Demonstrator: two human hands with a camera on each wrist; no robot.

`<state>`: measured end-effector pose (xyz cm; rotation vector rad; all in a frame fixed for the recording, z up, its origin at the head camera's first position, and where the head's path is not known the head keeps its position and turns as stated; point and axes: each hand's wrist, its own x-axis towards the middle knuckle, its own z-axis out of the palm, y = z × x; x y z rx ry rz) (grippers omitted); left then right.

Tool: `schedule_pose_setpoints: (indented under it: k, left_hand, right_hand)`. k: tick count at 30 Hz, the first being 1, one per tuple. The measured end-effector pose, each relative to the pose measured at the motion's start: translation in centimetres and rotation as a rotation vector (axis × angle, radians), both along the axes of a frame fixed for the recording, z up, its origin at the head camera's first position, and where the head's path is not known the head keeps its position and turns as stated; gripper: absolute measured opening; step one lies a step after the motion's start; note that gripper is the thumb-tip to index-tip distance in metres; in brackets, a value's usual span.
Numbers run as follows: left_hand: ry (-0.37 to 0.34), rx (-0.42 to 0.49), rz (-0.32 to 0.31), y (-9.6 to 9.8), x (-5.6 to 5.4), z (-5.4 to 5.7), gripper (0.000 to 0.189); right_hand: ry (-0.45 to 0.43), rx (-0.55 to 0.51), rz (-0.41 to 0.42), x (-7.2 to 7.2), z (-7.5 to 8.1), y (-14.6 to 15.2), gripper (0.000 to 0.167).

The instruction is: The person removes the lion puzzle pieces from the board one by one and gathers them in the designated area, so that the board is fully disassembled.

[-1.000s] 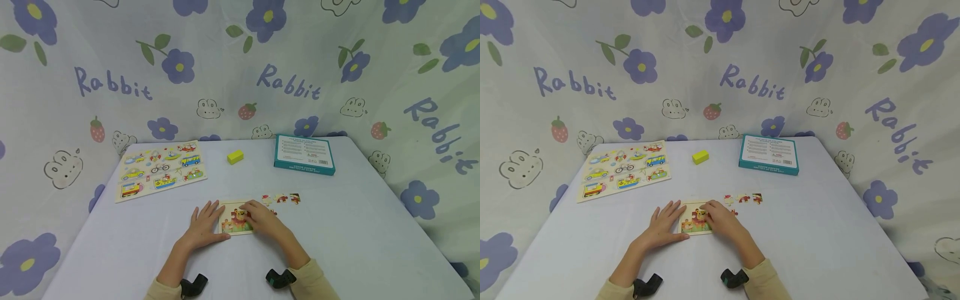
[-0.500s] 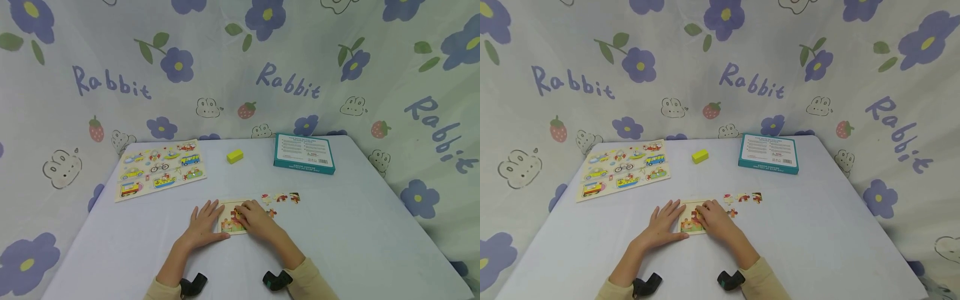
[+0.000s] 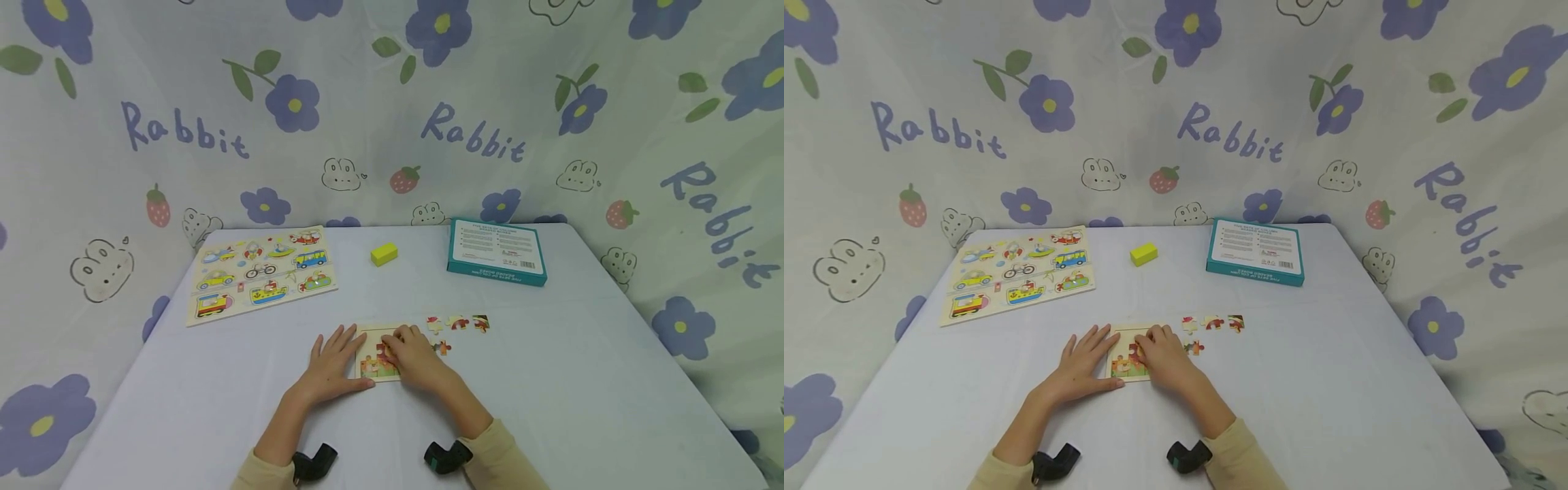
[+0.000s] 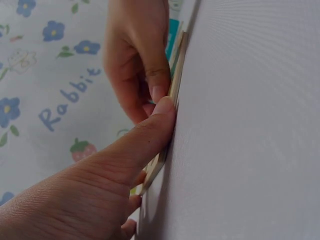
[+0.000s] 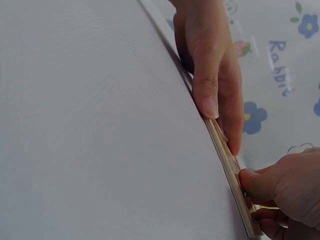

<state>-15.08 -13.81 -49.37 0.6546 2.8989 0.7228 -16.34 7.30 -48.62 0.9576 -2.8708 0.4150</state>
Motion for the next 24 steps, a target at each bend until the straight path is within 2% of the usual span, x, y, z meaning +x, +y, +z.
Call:
schedule_pose_setpoints:
  k: [9, 24]
  left_hand:
    - [0.012, 0.001, 0.004, 0.0, 0.04, 0.05, 0.091]
    - [-0.005, 0.003, 0.001, 0.13, 0.1, 0.25, 0.091]
  right_hand:
    - [-0.113, -0.096, 0.002, -0.43, 0.44, 0.12, 0.029]
    - [-0.238, -0.182, -0.001, -1.0, 0.57, 0.64, 0.029]
